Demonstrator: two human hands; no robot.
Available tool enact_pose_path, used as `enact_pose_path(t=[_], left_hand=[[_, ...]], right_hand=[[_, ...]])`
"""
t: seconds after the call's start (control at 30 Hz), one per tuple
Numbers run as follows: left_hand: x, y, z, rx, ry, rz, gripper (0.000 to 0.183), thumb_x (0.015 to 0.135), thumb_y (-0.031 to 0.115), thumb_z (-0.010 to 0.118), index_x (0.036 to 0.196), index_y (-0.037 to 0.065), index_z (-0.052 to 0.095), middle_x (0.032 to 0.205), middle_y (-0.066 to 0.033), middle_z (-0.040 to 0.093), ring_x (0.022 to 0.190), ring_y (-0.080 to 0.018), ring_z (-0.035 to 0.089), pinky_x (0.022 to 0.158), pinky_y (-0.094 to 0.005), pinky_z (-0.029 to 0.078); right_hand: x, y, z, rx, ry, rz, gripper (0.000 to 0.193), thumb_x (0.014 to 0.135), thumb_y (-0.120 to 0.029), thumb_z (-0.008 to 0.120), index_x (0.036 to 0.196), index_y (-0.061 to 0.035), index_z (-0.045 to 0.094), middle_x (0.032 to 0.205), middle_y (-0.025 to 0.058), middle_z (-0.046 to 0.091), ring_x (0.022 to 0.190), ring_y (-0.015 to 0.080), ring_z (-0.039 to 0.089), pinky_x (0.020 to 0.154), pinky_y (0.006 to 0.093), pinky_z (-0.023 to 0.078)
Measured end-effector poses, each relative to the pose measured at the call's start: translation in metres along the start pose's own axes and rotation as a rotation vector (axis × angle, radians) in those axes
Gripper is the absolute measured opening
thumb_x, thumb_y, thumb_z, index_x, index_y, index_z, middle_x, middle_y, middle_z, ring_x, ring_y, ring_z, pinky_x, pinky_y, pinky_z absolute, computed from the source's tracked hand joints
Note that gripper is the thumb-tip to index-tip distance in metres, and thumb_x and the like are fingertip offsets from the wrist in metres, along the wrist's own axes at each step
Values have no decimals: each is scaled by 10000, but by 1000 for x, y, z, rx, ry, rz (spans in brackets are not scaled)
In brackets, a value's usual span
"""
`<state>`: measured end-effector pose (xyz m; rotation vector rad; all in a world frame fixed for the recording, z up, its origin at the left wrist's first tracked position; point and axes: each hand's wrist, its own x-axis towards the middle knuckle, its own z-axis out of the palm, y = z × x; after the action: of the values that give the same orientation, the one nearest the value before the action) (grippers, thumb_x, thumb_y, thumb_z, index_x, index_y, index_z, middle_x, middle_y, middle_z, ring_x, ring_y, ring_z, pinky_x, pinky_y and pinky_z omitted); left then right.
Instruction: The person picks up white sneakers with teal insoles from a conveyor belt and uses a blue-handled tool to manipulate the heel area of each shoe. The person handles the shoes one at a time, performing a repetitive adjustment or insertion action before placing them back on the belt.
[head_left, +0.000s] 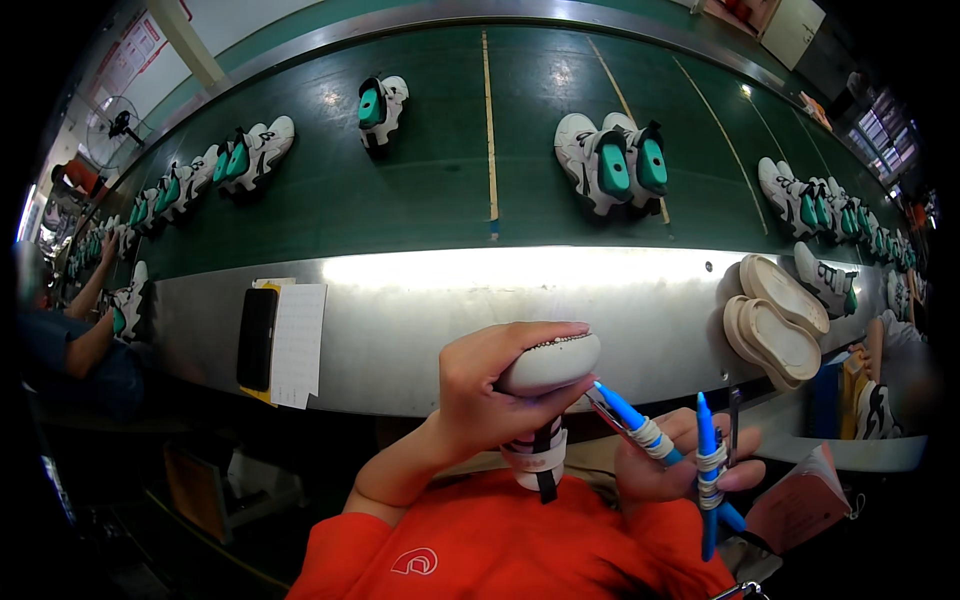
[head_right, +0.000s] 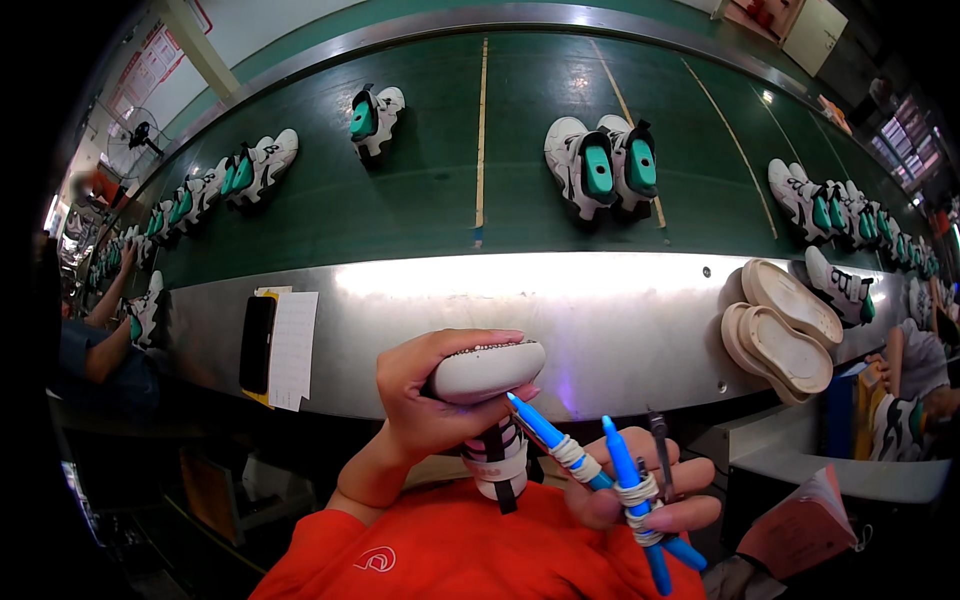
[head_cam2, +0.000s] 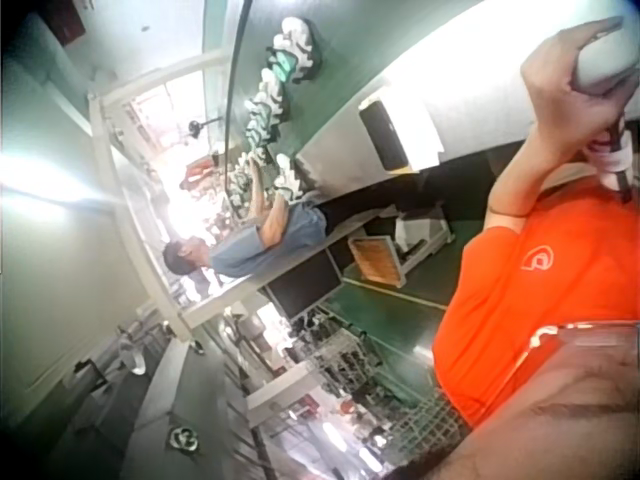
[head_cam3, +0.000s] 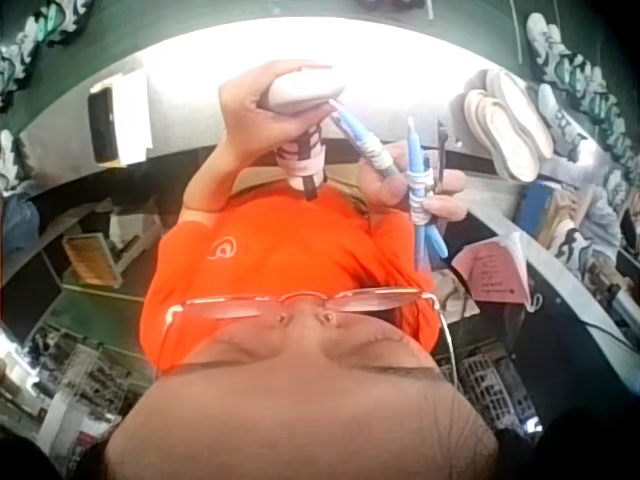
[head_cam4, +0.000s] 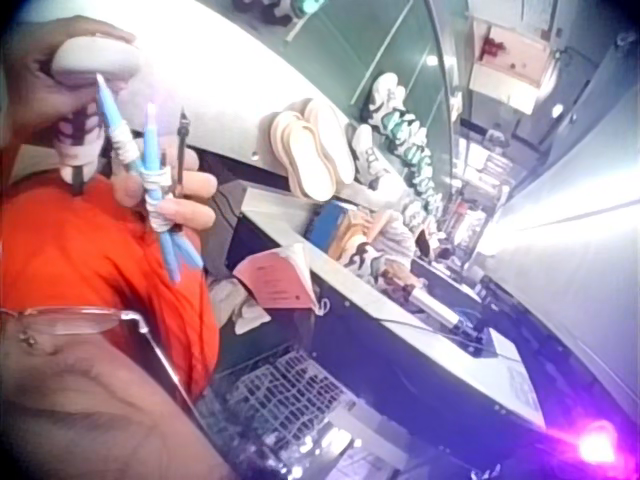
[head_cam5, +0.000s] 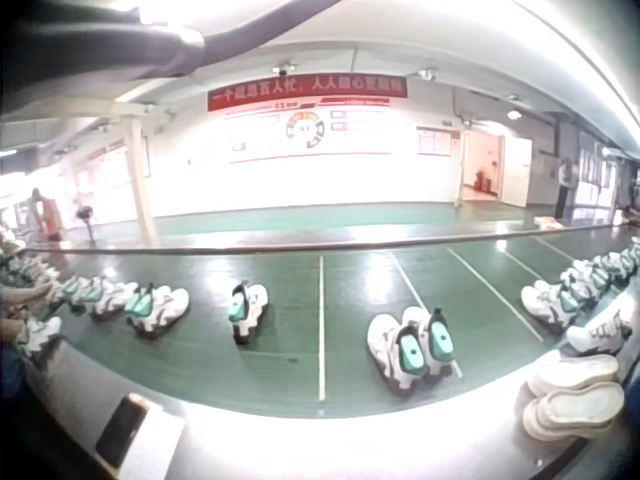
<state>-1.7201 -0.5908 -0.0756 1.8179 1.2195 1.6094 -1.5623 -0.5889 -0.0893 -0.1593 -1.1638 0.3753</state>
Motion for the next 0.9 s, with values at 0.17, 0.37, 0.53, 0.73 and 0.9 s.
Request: enact_pose_path(t=[0.17,0.37,0.53,0.73,0.9], left_hand=[[-2,-3,-3,-1,9,25,389,576,51,810,928,11,648,865,-109,666,765,-165,654,684,-243,519],[-4,-6,-6,1,10,45,404,583,76,799,955,44,644,876,-95,664,733,-184,650,642,-248,506],[-2,-4,-10,9,-30,48,406,577,57,808,943,13,639,871,-114,664,771,-181,658,686,-247,522],[-6,-4,-14,24,-31,63,401,583,60,805,942,10,633,866,-123,662,769,-192,659,675,-252,521],[-12,0,-14,59,-40,93,404,587,71,806,940,3,624,866,-134,659,755,-205,660,657,-262,522]], right_hand=[[-3,5,11,11,-18,-113,362,677,42,655,849,-66,355,793,42,377,564,128,455,412,198,382],[-8,4,8,96,-95,-112,440,599,107,714,854,-60,396,813,49,402,619,162,528,454,236,505],[-9,5,11,113,-123,-142,461,585,110,718,861,-63,391,815,48,406,610,158,530,444,230,505],[3,-5,8,27,-276,-72,480,577,95,742,868,-69,397,812,48,423,598,148,546,484,210,518],[31,-24,16,-93,-326,172,436,620,68,743,867,-82,417,809,43,448,561,148,543,525,209,522]])
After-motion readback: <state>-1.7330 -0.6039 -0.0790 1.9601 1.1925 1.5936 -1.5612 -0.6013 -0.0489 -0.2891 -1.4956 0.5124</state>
